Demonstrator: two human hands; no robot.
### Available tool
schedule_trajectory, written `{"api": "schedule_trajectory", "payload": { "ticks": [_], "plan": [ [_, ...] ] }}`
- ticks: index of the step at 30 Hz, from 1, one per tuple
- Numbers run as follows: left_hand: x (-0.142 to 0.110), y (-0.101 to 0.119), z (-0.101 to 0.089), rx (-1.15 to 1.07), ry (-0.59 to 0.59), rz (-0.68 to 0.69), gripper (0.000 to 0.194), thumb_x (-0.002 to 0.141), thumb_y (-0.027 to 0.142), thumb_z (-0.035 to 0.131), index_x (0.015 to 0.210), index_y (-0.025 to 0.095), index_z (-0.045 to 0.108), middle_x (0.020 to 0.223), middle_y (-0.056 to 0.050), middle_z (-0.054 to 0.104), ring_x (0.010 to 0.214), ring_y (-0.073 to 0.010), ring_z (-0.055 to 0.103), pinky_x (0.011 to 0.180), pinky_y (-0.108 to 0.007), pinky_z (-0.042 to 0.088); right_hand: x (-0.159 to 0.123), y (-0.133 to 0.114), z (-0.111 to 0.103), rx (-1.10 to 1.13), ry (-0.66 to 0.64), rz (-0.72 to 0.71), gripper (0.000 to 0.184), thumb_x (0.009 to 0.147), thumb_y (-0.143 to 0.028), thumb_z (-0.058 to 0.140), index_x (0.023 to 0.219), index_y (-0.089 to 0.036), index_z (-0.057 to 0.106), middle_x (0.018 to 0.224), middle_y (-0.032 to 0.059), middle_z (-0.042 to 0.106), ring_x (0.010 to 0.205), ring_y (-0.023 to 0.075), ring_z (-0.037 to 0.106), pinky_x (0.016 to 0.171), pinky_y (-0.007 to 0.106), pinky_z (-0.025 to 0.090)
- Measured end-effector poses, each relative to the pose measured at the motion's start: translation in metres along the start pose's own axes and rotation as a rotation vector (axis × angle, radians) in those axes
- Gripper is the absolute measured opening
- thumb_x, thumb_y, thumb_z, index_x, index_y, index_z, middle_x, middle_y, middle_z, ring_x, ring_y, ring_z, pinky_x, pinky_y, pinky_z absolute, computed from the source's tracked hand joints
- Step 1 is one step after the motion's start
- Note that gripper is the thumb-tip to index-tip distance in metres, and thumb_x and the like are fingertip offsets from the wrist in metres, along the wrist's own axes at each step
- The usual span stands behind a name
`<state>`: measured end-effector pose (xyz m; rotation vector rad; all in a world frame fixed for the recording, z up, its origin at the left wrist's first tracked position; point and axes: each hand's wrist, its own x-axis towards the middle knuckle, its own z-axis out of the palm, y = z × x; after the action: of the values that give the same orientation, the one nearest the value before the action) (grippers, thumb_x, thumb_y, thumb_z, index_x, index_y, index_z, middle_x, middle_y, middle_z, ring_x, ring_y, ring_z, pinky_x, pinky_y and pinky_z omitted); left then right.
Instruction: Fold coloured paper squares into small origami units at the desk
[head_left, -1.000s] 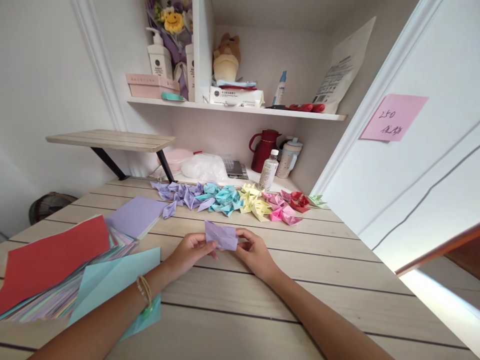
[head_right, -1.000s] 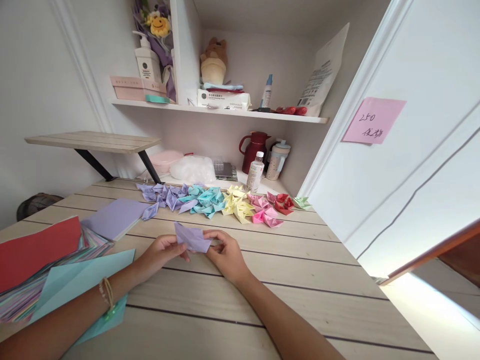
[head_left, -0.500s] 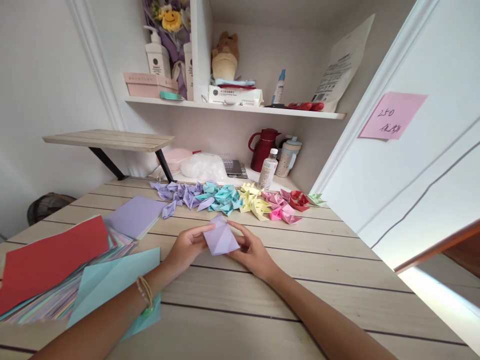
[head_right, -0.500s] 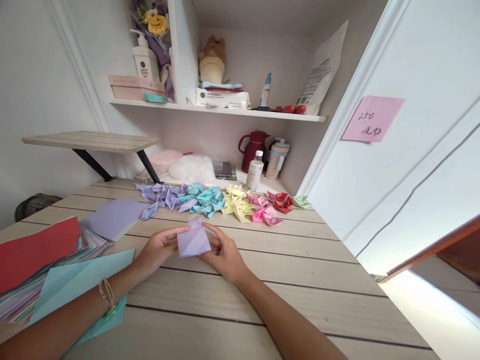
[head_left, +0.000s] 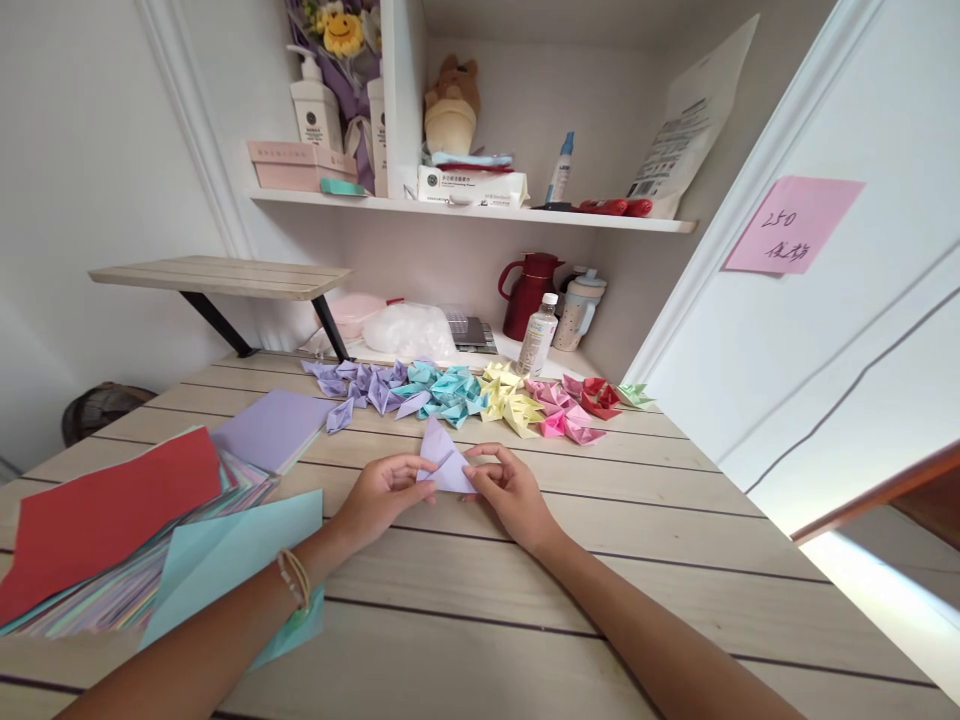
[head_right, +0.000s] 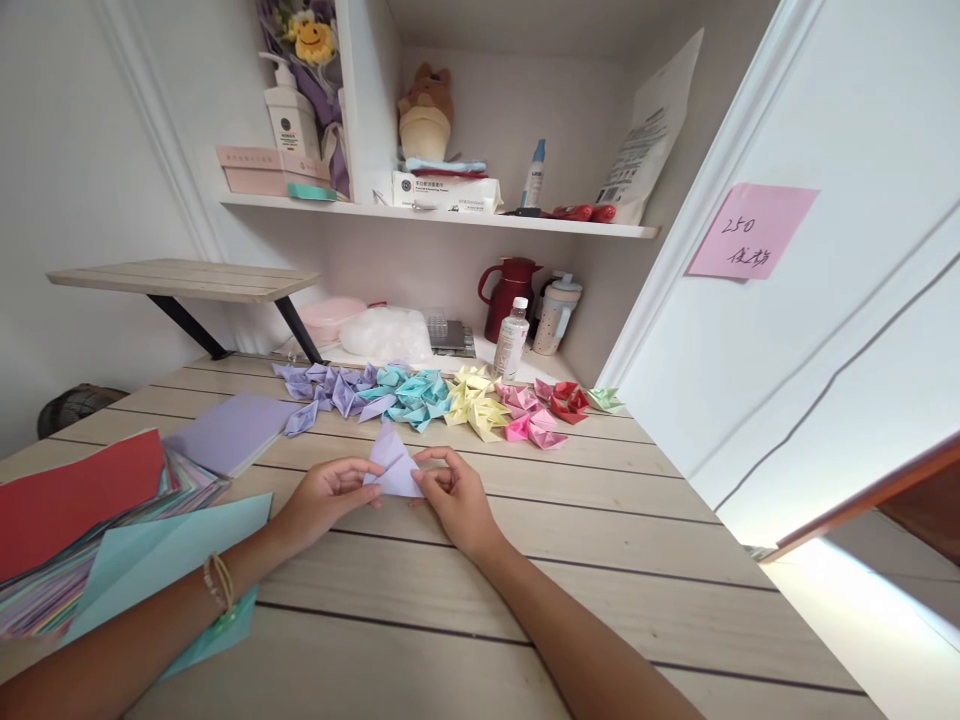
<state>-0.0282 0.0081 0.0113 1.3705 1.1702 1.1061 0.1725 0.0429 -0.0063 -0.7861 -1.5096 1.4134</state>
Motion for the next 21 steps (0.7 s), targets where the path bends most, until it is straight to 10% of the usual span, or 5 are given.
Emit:
{"api": "schedule_trajectory", "payload": {
  "ticks": [8,14,21],
  "plan": [
    [0.000,0.008,0.002,-0.022,0.037,0.023,0.050,0.077,0.035,0.064,0.119,0.019,0.041,0.084,-0.004,0.070,0.070,-0.0179,0.068,0.072,-0.030,0.048,0.000,-0.002,-0.001,0.070,0.008,0.051,0.051,0.072,-0.039,0.070,0.115,-0.021,0.051,0.075,0.0004,0.068,0.062,0.0119,0.057,0.059,0.024,0.043],
    [0.003,-0.002,-0.002,0.117,-0.090,0.070,0.024,0.081,0.039,0.057,0.080,0.015,0.060,0.073,-0.003,0.066,0.070,-0.0174,0.065,0.069,-0.027,0.046,0.003,-0.001,-0.003,0.107,-0.007,0.146,0.034,0.068,-0.042,0.072,0.089,-0.016,0.069,0.071,0.0024,0.068,0.063,0.0133,0.056,0.059,0.025,0.041],
    [0.004,-0.005,-0.004,0.101,-0.086,0.066,0.025,0.079,0.040,0.060,0.083,0.015,0.064,0.079,-0.003,0.067,0.068,-0.0155,0.063,0.069,-0.027,0.047,0.002,-0.005,-0.001,0.072,-0.043,0.132,0.027,0.062,-0.041,0.076,0.073,-0.016,0.074,0.072,0.0033,0.069,0.064,0.0134,0.056,0.064,0.027,0.042]
  ]
}}
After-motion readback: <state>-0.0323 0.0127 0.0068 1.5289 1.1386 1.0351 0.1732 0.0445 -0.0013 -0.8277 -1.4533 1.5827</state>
